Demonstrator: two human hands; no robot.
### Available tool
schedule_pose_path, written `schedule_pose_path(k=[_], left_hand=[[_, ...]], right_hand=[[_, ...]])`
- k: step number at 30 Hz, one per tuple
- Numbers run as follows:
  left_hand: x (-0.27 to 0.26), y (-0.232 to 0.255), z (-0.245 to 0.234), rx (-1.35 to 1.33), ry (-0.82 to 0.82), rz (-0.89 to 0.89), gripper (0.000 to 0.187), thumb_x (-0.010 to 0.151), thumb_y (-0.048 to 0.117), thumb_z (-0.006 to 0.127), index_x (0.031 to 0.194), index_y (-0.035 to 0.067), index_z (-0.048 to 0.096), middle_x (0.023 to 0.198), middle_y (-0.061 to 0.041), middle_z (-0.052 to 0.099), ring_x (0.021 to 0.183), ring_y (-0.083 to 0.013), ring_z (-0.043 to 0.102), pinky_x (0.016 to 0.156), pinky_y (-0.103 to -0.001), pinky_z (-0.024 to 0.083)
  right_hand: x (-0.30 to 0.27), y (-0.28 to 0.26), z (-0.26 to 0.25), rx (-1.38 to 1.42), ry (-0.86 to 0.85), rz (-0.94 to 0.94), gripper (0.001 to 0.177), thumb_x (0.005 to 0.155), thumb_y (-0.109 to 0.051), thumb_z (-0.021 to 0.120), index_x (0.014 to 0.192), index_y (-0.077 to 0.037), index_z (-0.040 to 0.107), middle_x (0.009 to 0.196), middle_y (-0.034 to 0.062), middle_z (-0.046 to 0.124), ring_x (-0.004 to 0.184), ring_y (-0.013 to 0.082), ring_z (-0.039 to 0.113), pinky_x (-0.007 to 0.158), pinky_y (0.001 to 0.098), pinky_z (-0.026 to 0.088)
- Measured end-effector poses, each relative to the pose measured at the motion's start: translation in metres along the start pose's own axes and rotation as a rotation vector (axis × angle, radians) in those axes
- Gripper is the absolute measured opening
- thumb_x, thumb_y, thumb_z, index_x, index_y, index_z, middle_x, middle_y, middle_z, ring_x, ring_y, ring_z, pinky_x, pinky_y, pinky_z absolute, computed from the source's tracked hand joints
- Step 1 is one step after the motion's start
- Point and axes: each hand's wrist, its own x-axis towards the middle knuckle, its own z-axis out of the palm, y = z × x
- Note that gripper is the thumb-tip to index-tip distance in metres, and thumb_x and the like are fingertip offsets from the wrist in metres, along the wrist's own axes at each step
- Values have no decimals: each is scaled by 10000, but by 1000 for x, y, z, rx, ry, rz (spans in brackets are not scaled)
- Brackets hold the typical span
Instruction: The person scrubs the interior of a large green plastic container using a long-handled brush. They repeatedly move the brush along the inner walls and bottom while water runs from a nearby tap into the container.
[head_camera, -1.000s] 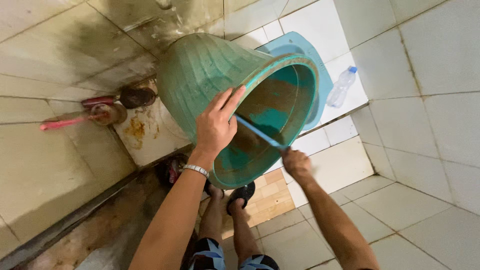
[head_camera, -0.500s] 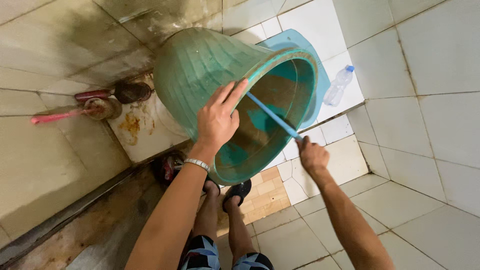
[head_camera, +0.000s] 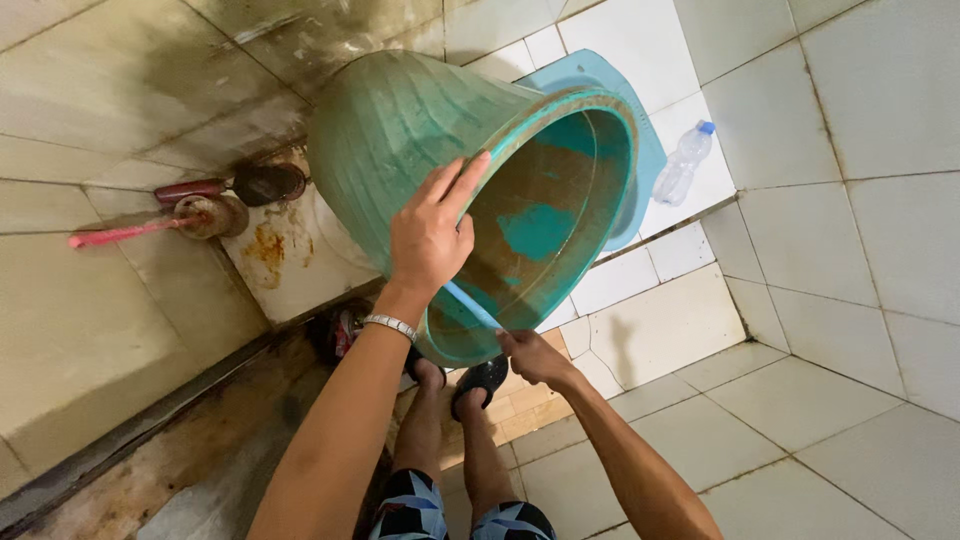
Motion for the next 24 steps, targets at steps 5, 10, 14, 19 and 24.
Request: schedule_pose_path(k=[5,10,14,19,24], left_hand=[[2,0,0,24,-4,12,771,820,-27,659,1526,242,507,1414,-95,609,1231,-327,632,922,-440,595],[1,2,-5,-19,-2,-3,760,812,-30,635,1515,234,518,1404,-98,614,1205,-333,636,889,-439,593],[1,4,-6,-30,7,8,757,816,-41,626,1518,224,519,1400,-89,617,1215,-332,636,914,-444,592],[2,3,-4,-7,4,16,756,826,-48,635,1523,222,519,1397,-88,616,1208,-320,643,928,-443,592],[1,3,-2,-11,-4,-21,781,792,-37,671,1506,246,528,1391,-85,622,1191,-328,651,906,-443,594]], right_hand=[[-30,-3,-10,78,-31,-2,747,1071,-578,485,1089,164,571,561,5,371,442,110,323,386,298,304],[-2,39,-21,-341,119,8,674,1037,-665,421,1125,-62,709,717,55,601,650,161,602,558,327,458],[5,55,-68,-896,348,165,627,1035,-654,303,1115,-144,659,873,148,707,824,313,735,641,461,575],[-17,26,-137,-1041,670,156,558,1075,-611,353,1113,-104,583,716,89,716,596,268,734,513,448,575],[-2,36,-136,-1012,695,95,374,1050,-481,425,1178,-164,576,809,153,729,697,383,725,565,519,563]])
